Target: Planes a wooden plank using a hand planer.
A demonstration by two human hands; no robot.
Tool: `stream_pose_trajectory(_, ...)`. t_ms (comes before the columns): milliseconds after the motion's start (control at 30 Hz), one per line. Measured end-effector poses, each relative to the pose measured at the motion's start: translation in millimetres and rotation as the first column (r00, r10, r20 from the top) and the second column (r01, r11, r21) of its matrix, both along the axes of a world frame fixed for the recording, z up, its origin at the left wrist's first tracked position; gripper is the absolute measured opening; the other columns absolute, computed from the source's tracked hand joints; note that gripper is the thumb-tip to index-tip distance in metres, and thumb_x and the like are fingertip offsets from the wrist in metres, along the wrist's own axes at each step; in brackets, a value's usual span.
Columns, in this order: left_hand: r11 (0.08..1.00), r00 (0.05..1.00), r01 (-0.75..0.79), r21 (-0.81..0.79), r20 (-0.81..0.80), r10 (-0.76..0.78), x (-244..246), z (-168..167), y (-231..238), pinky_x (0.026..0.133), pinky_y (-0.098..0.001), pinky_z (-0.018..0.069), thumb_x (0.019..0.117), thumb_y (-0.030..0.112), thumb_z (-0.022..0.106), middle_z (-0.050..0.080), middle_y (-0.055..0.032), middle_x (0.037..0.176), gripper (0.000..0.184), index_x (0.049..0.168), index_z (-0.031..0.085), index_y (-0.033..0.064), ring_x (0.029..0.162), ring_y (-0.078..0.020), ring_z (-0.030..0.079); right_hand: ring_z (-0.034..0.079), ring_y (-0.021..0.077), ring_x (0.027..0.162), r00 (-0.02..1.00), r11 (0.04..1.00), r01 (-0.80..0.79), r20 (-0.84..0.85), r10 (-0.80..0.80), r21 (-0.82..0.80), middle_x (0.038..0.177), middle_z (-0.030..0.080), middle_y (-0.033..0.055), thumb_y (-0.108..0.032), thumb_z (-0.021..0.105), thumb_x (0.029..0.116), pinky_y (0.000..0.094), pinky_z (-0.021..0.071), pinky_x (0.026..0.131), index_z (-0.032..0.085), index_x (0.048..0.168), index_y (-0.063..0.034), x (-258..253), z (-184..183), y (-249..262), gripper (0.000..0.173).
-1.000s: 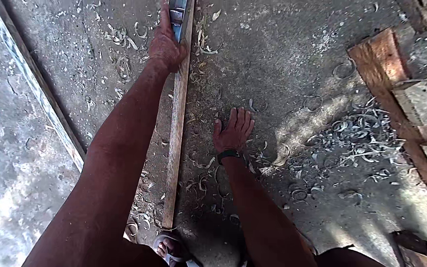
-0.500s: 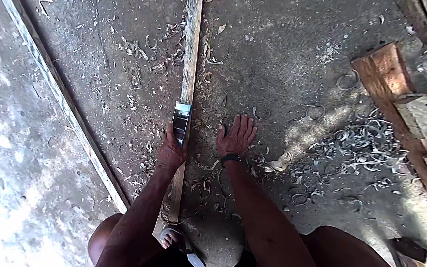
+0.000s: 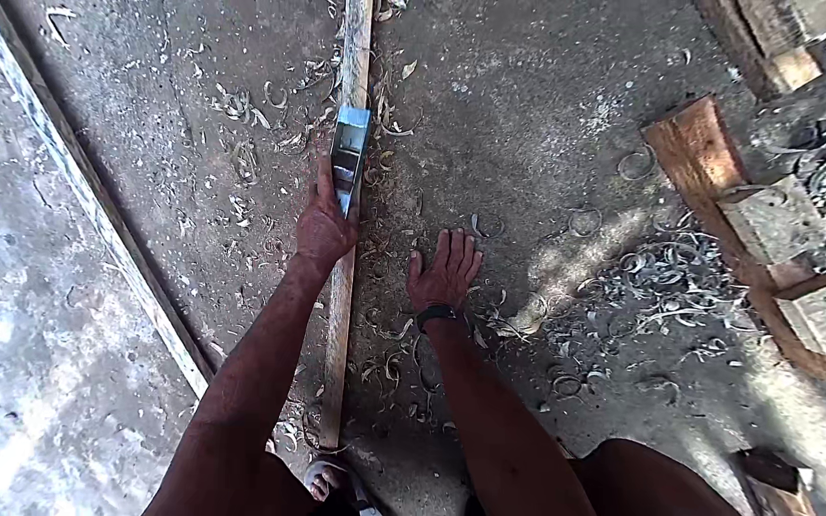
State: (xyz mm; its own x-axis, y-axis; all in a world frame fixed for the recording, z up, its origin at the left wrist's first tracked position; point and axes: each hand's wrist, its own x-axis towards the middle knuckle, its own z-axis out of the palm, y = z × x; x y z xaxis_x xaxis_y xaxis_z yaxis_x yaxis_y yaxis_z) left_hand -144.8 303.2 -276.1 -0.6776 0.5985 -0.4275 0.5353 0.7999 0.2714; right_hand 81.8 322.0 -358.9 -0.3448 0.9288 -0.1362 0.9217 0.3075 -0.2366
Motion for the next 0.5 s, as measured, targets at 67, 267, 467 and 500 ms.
stream_pose_trajectory(67,0.998,1.000,0.000,-0.062,0.024,0.001,33,7,-61,0.068,-0.0586,0.0613,0.0887,0.037,0.073,0.053,-0.0252,0.144,0.107,0.167,0.003,0.0200,0.079,-0.0378,0.073,0.022,0.0359,0.157,1.000,1.000,0.001,-0.002,-0.001,-0.001,0.167,0.033,0.0125,-0.059,0.036,0.1004,0.0596,0.0101,0.127,0.041,0.158,-0.0141,0,0,-3,0.073)
stream_pose_trajectory(267,0.995,0.998,0.070,-0.076,0.013,-0.069,-14,-2,-33,0.074,-0.0631,0.0586,0.0883,0.041,0.072,0.059,-0.0236,0.139,0.097,0.165,0.016,0.0189,0.092,-0.0422,0.073,0.024,0.0374,0.156,1.000,1.000,-0.006,0.010,0.006,0.006,0.166,0.034,0.0139,-0.058,0.037,0.1004,0.0602,0.0112,0.126,0.041,0.158,-0.0131,0,0,-4,0.073)
stream_pose_trajectory(467,0.999,0.999,0.045,-0.004,-0.021,-0.045,-88,-11,90,0.089,-0.0616,0.0564,0.0820,0.039,0.074,0.058,-0.0192,0.143,0.111,0.167,0.004,0.0248,0.111,-0.0378,0.070,0.018,0.0346,0.158,1.000,1.000,-0.002,0.002,0.002,-0.031,0.169,0.029,0.0110,-0.060,0.039,0.1000,0.0586,0.0081,0.127,0.037,0.160,-0.0167,1,-3,-4,0.073)
stream_pose_trajectory(500,0.999,0.999,0.050,0.004,-0.019,-0.050,-90,-10,91,0.089,-0.0615,0.0563,0.0816,0.038,0.074,0.057,-0.0193,0.144,0.112,0.167,0.003,0.0250,0.112,-0.0381,0.069,0.018,0.0343,0.158,1.000,0.999,-0.003,0.001,0.003,-0.034,0.169,0.029,0.0109,-0.060,0.038,0.1001,0.0583,0.0080,0.127,0.037,0.160,-0.0168,1,-3,-4,0.073)
